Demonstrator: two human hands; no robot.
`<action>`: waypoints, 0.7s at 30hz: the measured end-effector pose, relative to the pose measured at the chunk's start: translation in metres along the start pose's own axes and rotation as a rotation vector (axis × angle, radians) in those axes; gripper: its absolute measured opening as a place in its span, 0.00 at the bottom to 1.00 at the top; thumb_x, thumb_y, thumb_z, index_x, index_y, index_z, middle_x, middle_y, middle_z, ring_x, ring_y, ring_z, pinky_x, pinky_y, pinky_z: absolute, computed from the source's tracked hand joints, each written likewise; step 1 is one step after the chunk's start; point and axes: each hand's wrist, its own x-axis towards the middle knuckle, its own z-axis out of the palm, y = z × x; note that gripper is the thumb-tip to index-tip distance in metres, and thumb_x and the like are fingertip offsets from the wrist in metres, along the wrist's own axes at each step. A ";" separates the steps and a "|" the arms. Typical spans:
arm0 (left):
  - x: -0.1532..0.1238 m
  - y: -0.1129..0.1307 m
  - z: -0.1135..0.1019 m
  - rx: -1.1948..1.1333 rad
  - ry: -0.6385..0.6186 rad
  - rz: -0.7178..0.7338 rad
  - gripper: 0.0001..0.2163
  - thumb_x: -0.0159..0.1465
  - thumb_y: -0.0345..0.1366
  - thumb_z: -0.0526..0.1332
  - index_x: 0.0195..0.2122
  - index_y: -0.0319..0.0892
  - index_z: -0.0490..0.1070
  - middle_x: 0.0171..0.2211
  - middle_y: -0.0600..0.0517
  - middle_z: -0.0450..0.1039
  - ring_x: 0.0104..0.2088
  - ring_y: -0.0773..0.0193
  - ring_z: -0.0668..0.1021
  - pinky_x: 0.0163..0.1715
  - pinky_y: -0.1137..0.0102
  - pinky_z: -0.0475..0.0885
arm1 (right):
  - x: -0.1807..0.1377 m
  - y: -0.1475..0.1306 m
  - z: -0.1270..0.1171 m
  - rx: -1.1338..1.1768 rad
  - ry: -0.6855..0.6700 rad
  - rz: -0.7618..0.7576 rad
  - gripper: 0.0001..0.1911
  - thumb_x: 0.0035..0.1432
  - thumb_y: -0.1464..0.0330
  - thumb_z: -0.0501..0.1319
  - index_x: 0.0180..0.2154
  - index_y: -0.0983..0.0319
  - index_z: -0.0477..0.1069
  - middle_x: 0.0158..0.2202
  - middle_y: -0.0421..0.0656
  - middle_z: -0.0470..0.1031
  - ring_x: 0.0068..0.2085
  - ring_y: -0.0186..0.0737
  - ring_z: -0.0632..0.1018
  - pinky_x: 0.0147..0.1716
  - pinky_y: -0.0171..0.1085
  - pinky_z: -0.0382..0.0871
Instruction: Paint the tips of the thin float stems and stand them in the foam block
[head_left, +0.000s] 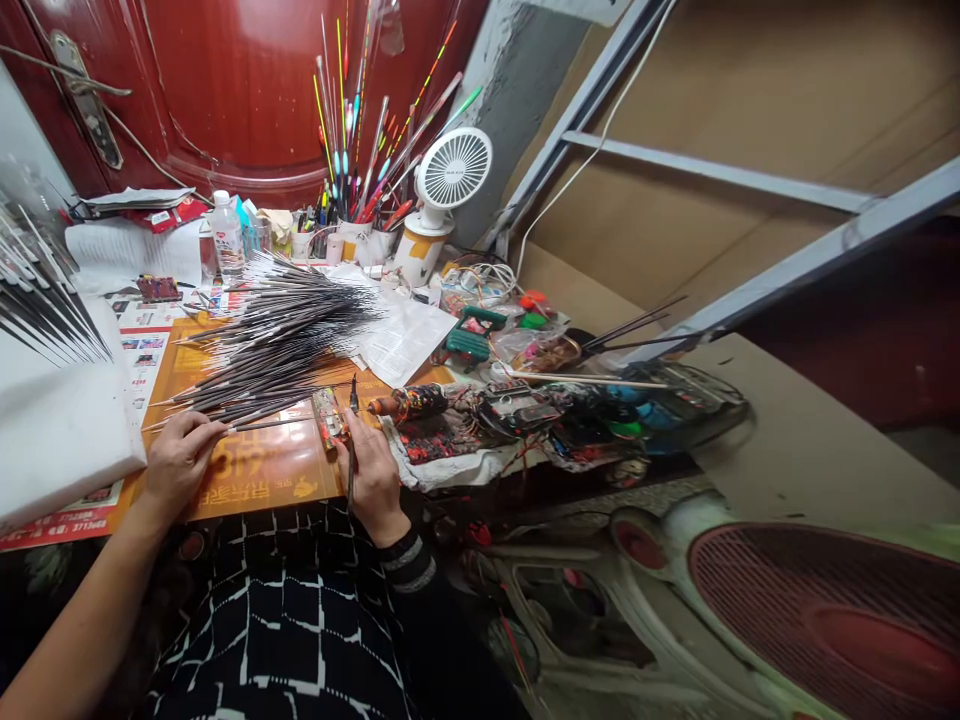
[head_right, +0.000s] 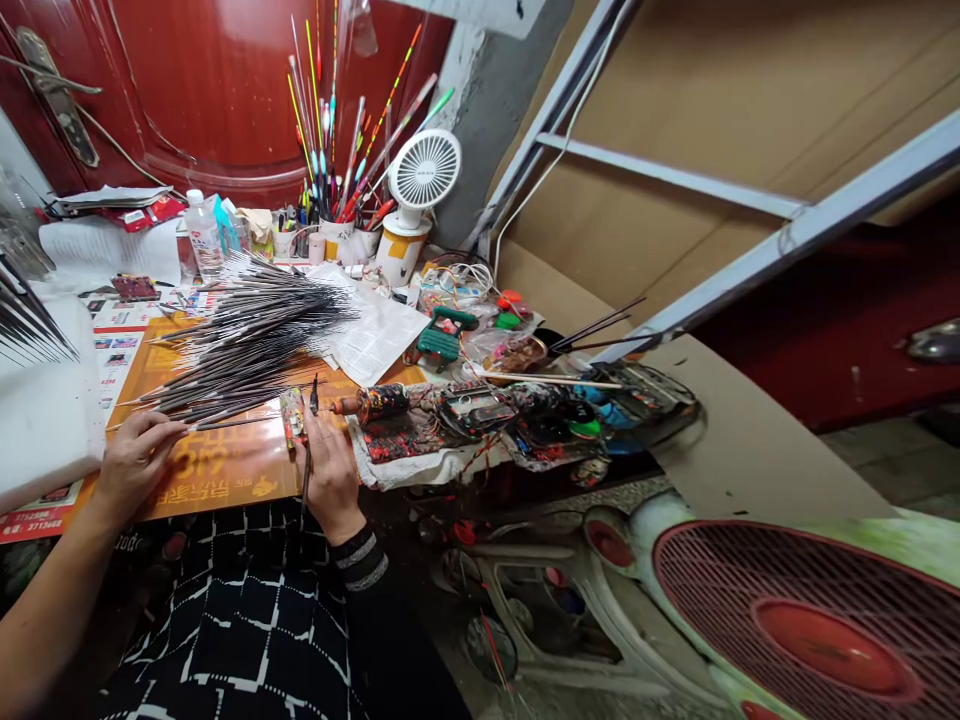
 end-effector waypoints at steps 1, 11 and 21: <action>0.000 0.000 0.000 -0.003 -0.001 -0.001 0.10 0.72 0.36 0.58 0.42 0.45 0.80 0.36 0.50 0.73 0.38 0.61 0.75 0.41 0.66 0.71 | 0.000 0.000 0.000 -0.005 -0.003 0.004 0.32 0.71 0.70 0.54 0.73 0.57 0.48 0.61 0.51 0.72 0.59 0.50 0.76 0.57 0.52 0.75; -0.002 0.009 0.011 0.012 -0.012 -0.004 0.11 0.73 0.38 0.57 0.40 0.45 0.79 0.35 0.49 0.75 0.38 0.60 0.75 0.40 0.66 0.71 | -0.014 -0.006 -0.005 0.018 0.117 -0.003 0.28 0.71 0.71 0.53 0.69 0.56 0.57 0.56 0.51 0.77 0.53 0.50 0.80 0.52 0.53 0.78; -0.012 0.013 0.018 0.027 -0.003 0.020 0.10 0.73 0.37 0.57 0.40 0.43 0.78 0.35 0.48 0.74 0.37 0.61 0.73 0.39 0.67 0.70 | -0.041 -0.061 0.035 0.348 -0.016 -0.297 0.34 0.65 0.80 0.56 0.70 0.60 0.56 0.48 0.51 0.81 0.47 0.46 0.83 0.43 0.44 0.83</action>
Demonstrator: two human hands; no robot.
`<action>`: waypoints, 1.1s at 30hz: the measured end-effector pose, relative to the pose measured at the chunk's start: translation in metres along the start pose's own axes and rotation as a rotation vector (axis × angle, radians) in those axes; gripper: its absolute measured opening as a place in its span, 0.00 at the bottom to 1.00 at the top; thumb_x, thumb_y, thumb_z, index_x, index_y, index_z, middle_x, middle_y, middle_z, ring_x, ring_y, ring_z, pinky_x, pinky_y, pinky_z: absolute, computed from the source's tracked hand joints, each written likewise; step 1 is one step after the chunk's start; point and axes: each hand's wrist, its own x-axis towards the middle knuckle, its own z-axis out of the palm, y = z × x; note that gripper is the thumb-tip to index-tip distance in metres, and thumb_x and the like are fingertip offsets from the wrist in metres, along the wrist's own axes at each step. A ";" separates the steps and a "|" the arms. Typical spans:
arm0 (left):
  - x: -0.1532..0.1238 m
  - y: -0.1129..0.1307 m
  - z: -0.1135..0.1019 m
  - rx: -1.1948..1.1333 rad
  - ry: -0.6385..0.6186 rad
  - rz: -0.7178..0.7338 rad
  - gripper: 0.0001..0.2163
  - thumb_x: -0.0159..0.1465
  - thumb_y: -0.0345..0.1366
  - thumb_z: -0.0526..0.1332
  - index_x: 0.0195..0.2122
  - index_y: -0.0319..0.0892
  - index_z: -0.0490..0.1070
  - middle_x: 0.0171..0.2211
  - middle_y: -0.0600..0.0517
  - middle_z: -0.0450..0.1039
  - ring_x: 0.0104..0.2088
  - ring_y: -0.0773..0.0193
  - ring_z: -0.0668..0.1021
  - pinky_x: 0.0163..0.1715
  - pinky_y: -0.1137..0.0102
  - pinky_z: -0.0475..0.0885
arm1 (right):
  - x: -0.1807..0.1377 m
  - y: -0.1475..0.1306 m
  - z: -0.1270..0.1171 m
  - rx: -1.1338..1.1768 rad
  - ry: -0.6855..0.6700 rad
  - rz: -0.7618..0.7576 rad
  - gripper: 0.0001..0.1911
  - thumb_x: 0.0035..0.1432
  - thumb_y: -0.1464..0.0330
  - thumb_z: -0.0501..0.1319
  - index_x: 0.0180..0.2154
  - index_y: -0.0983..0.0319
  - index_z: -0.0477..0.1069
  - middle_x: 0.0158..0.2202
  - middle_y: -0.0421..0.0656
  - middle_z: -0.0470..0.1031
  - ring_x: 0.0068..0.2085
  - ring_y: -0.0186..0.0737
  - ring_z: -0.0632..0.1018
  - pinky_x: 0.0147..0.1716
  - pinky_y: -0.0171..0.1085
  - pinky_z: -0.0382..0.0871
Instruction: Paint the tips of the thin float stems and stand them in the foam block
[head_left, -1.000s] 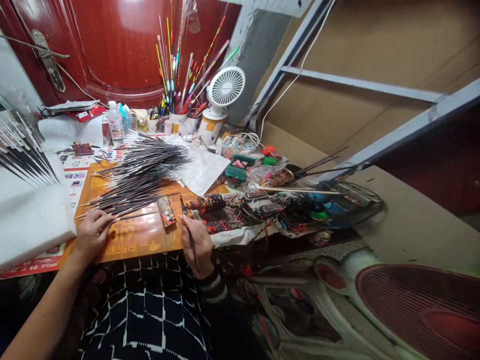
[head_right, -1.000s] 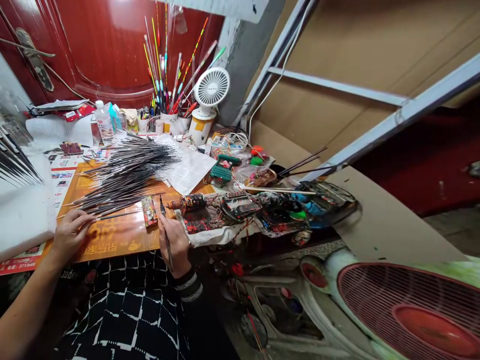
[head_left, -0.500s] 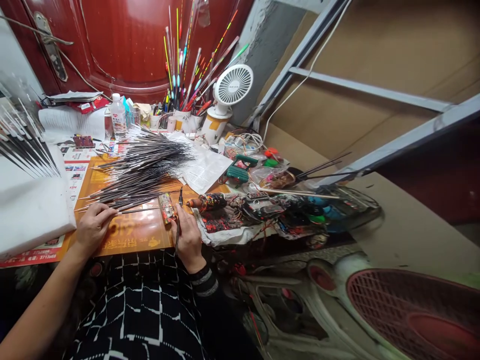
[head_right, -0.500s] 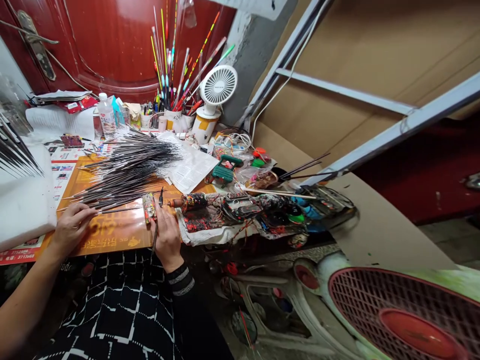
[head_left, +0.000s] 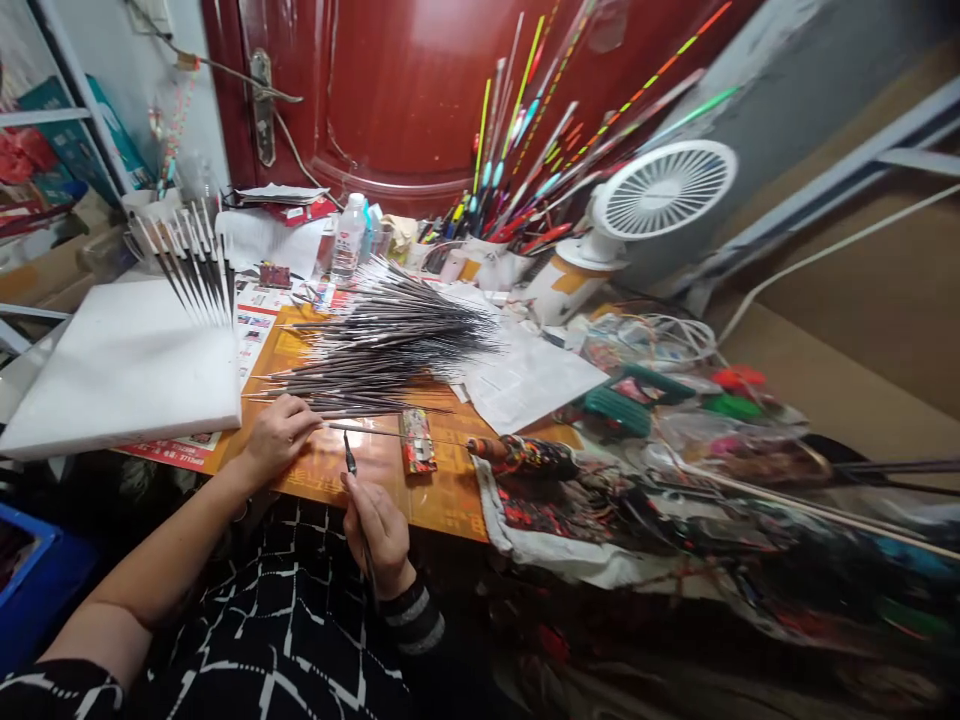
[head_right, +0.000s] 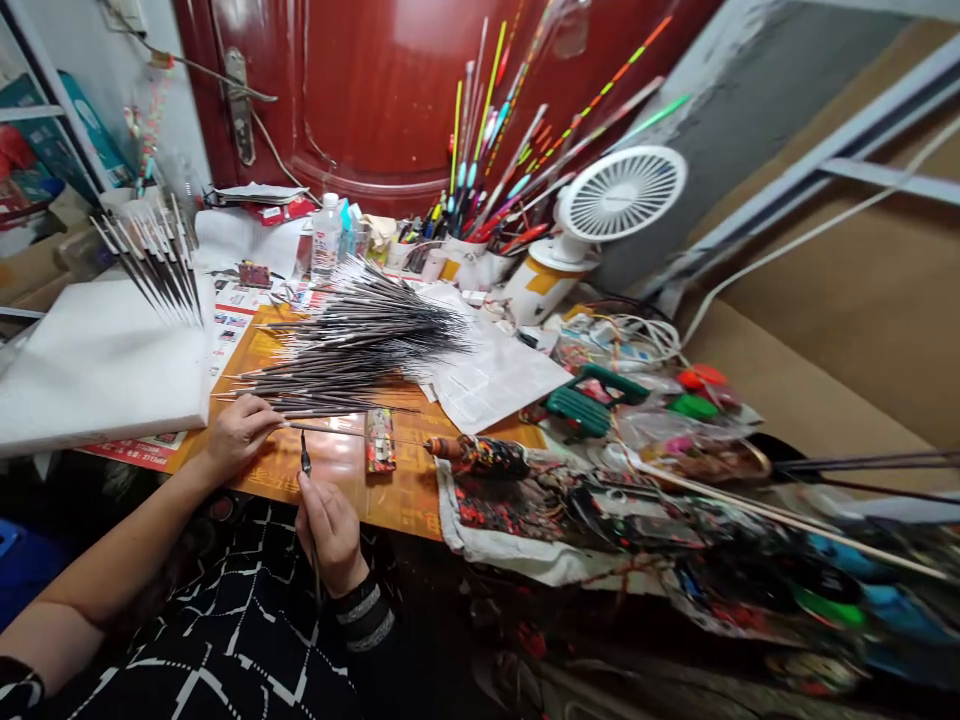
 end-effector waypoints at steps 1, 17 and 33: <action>-0.001 0.000 0.000 -0.003 0.005 0.009 0.10 0.73 0.37 0.57 0.39 0.43 0.78 0.35 0.48 0.73 0.37 0.61 0.72 0.39 0.67 0.69 | 0.000 -0.003 0.005 0.003 -0.019 -0.017 0.34 0.65 0.80 0.57 0.70 0.62 0.56 0.48 0.52 0.81 0.48 0.46 0.83 0.44 0.44 0.83; -0.003 0.003 0.000 -0.006 -0.003 0.015 0.13 0.74 0.38 0.55 0.39 0.42 0.78 0.34 0.48 0.73 0.36 0.61 0.71 0.38 0.66 0.69 | -0.002 -0.014 0.017 -0.110 -0.063 -0.043 0.34 0.65 0.81 0.58 0.70 0.65 0.56 0.49 0.53 0.81 0.49 0.47 0.83 0.47 0.44 0.82; -0.003 0.003 -0.001 0.020 0.018 0.041 0.14 0.74 0.37 0.54 0.37 0.41 0.77 0.34 0.48 0.73 0.36 0.62 0.71 0.39 0.67 0.69 | -0.006 -0.013 0.019 -0.153 -0.074 -0.051 0.32 0.65 0.81 0.59 0.69 0.68 0.57 0.49 0.54 0.80 0.49 0.46 0.81 0.48 0.44 0.80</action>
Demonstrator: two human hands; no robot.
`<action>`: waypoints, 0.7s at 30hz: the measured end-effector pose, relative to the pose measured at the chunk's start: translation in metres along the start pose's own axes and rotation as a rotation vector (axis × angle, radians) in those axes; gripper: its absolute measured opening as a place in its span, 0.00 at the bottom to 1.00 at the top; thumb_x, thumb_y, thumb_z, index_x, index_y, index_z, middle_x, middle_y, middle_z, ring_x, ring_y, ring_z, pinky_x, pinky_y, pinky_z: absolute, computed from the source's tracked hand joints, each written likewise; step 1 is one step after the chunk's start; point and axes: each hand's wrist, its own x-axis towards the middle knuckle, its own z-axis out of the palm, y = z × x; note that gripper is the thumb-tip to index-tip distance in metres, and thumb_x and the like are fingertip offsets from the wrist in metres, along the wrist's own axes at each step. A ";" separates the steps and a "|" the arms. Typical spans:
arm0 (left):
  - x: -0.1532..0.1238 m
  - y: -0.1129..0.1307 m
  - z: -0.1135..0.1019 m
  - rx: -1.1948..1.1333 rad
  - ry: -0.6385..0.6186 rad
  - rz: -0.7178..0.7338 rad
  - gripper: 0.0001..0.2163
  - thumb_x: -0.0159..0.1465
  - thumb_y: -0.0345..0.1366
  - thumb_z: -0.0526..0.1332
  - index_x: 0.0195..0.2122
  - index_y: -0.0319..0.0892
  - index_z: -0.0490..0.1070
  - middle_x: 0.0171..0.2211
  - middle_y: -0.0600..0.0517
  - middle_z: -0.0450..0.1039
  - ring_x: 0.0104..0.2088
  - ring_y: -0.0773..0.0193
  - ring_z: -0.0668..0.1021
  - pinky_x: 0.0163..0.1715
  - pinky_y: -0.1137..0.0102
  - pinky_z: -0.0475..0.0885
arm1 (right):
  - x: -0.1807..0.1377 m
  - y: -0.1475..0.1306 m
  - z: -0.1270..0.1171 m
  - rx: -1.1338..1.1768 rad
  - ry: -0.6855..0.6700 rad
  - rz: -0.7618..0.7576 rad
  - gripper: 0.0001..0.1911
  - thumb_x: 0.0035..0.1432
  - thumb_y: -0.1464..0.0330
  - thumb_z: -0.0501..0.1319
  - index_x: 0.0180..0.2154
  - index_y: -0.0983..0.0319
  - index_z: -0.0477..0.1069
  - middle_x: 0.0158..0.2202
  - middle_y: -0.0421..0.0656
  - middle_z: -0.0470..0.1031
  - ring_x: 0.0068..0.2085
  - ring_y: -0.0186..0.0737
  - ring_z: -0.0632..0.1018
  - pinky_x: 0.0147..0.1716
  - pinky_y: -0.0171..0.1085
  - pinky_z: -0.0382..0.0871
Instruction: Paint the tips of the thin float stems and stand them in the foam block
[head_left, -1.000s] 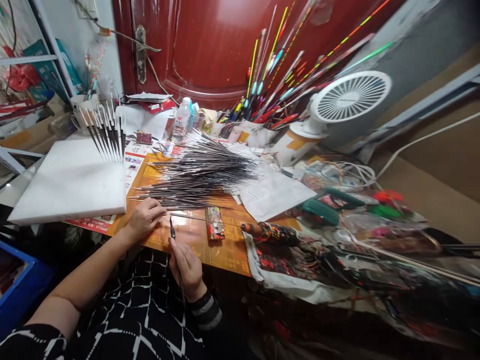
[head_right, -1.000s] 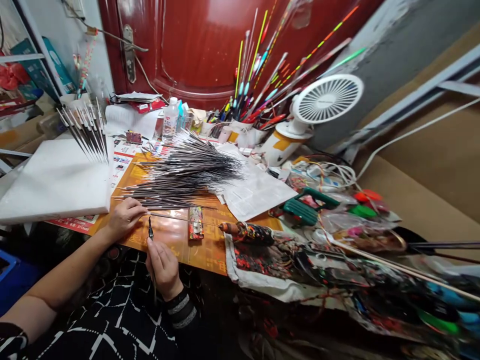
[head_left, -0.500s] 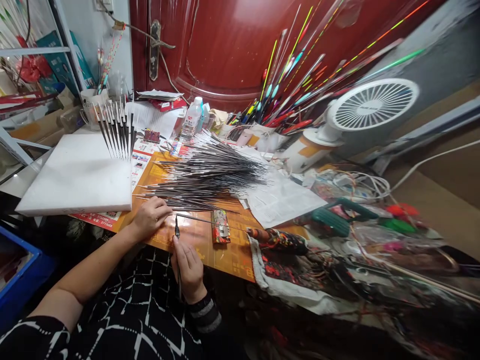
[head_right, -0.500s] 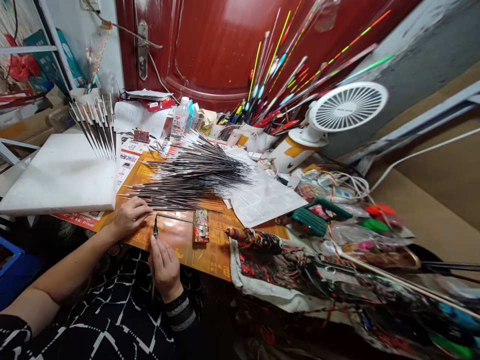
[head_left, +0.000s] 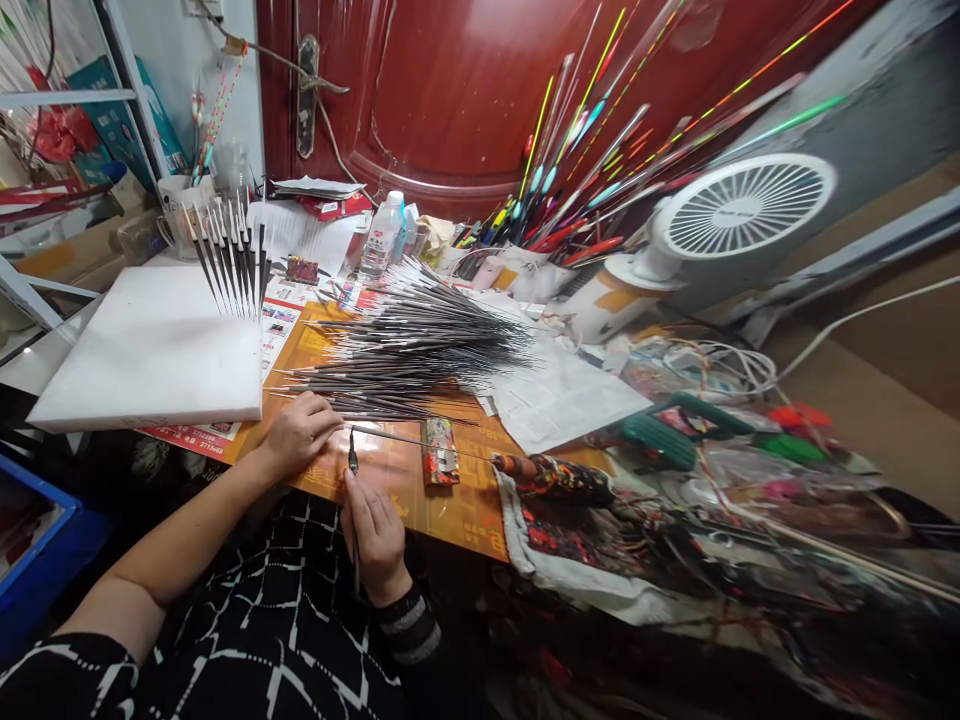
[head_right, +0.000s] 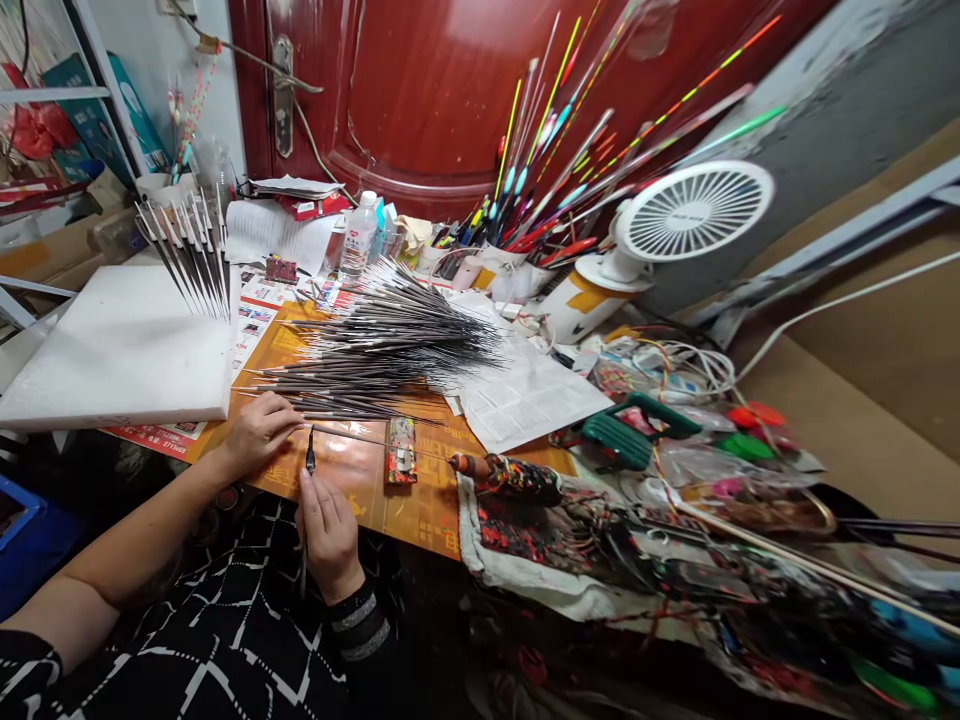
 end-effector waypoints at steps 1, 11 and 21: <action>0.000 0.000 0.000 -0.001 0.007 0.006 0.13 0.74 0.37 0.55 0.37 0.40 0.77 0.33 0.48 0.73 0.36 0.62 0.71 0.38 0.67 0.69 | 0.001 0.000 0.000 0.000 -0.001 0.001 0.32 0.65 0.80 0.59 0.69 0.68 0.57 0.49 0.54 0.80 0.49 0.46 0.81 0.48 0.44 0.80; 0.000 0.001 0.000 0.003 0.027 0.022 0.13 0.74 0.37 0.55 0.37 0.40 0.77 0.33 0.49 0.73 0.35 0.62 0.71 0.38 0.67 0.68 | 0.001 -0.001 -0.001 0.010 -0.012 0.000 0.33 0.65 0.81 0.59 0.69 0.69 0.56 0.50 0.55 0.79 0.51 0.47 0.81 0.49 0.45 0.80; 0.001 0.000 0.001 -0.013 0.035 0.013 0.11 0.74 0.36 0.56 0.37 0.41 0.76 0.33 0.49 0.73 0.35 0.62 0.71 0.38 0.67 0.68 | 0.003 -0.001 -0.001 0.016 -0.004 0.010 0.33 0.66 0.80 0.58 0.69 0.67 0.56 0.49 0.54 0.80 0.51 0.47 0.81 0.49 0.44 0.80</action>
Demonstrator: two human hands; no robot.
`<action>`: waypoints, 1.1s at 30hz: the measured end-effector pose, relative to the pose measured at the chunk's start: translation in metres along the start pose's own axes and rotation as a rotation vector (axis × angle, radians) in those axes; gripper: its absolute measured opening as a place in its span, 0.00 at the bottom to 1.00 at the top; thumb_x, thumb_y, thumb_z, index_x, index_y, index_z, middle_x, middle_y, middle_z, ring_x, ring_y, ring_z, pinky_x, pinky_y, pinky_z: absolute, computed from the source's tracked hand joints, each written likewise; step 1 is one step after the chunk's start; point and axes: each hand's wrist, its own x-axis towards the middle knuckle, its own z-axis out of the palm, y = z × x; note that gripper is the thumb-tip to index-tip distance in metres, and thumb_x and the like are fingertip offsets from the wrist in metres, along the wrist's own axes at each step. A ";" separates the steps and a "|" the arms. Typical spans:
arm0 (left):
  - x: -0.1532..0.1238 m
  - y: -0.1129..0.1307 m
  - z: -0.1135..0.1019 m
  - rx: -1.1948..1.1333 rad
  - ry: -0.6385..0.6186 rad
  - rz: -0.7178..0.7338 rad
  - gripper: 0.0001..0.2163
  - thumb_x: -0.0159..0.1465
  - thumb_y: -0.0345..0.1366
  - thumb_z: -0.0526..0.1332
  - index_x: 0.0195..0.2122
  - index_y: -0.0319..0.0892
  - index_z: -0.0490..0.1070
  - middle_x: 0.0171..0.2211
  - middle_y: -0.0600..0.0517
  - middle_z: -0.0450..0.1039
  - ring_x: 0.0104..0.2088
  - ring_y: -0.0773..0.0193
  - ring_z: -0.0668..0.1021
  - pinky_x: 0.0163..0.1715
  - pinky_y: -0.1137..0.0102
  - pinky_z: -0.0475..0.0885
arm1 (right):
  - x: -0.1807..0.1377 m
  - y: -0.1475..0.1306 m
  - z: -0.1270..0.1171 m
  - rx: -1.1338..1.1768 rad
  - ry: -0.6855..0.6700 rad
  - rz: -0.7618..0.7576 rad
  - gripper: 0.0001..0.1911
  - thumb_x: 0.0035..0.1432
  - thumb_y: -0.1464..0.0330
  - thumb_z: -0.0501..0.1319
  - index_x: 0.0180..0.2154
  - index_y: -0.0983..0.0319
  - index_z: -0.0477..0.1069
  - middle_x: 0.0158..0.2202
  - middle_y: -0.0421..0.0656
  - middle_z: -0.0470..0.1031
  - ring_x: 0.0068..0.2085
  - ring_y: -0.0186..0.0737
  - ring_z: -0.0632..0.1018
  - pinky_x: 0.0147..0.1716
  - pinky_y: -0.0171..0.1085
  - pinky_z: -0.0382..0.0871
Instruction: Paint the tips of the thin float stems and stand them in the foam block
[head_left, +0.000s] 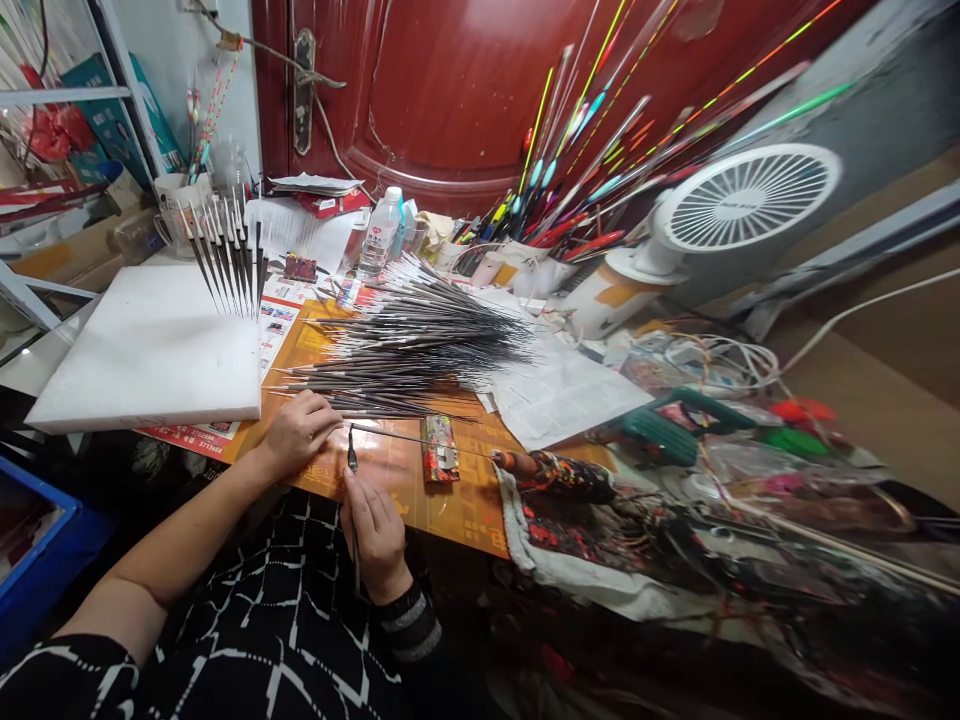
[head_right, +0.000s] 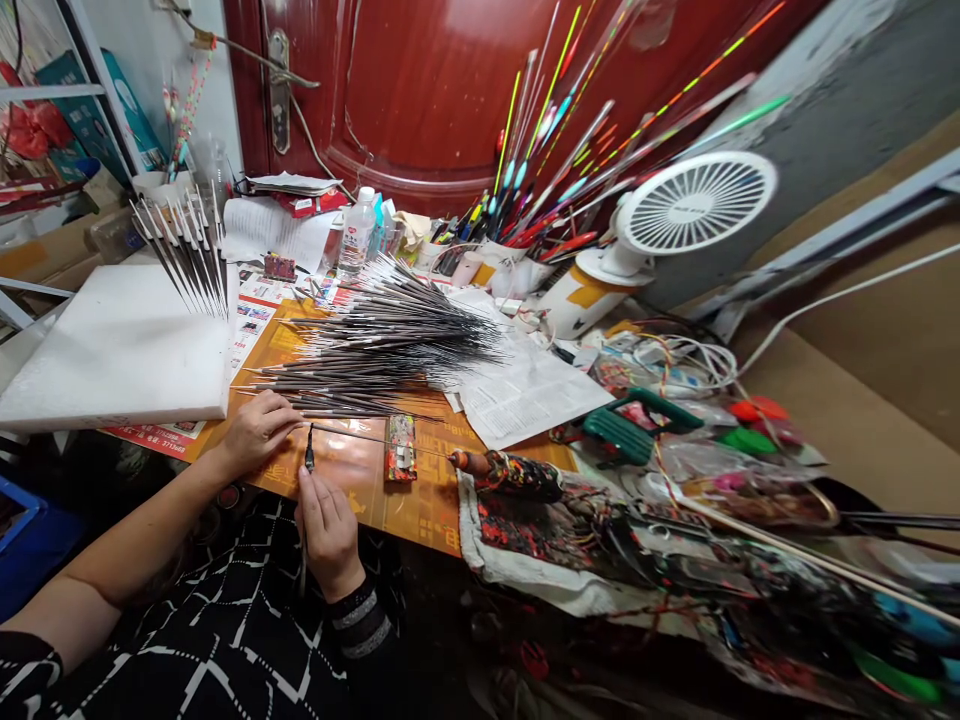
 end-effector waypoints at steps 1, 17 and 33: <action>0.000 0.000 0.000 0.002 -0.002 -0.001 0.11 0.74 0.36 0.56 0.37 0.41 0.76 0.33 0.49 0.73 0.35 0.62 0.71 0.38 0.67 0.68 | 0.000 0.000 -0.001 0.010 0.006 -0.003 0.33 0.66 0.80 0.58 0.69 0.67 0.56 0.48 0.54 0.80 0.50 0.46 0.81 0.49 0.44 0.81; 0.004 -0.002 -0.005 -0.027 -0.013 -0.019 0.10 0.73 0.37 0.57 0.40 0.42 0.77 0.34 0.49 0.75 0.36 0.62 0.73 0.38 0.67 0.70 | -0.018 0.052 -0.067 -0.124 0.116 0.041 0.30 0.64 0.81 0.60 0.66 0.63 0.63 0.42 0.49 0.80 0.41 0.42 0.81 0.39 0.41 0.81; 0.008 -0.004 -0.006 0.004 -0.013 0.016 0.10 0.73 0.37 0.57 0.39 0.42 0.77 0.34 0.50 0.75 0.36 0.62 0.74 0.37 0.68 0.69 | -0.024 0.056 -0.055 -0.208 0.108 0.067 0.30 0.66 0.78 0.61 0.67 0.61 0.62 0.45 0.49 0.82 0.45 0.42 0.82 0.46 0.40 0.80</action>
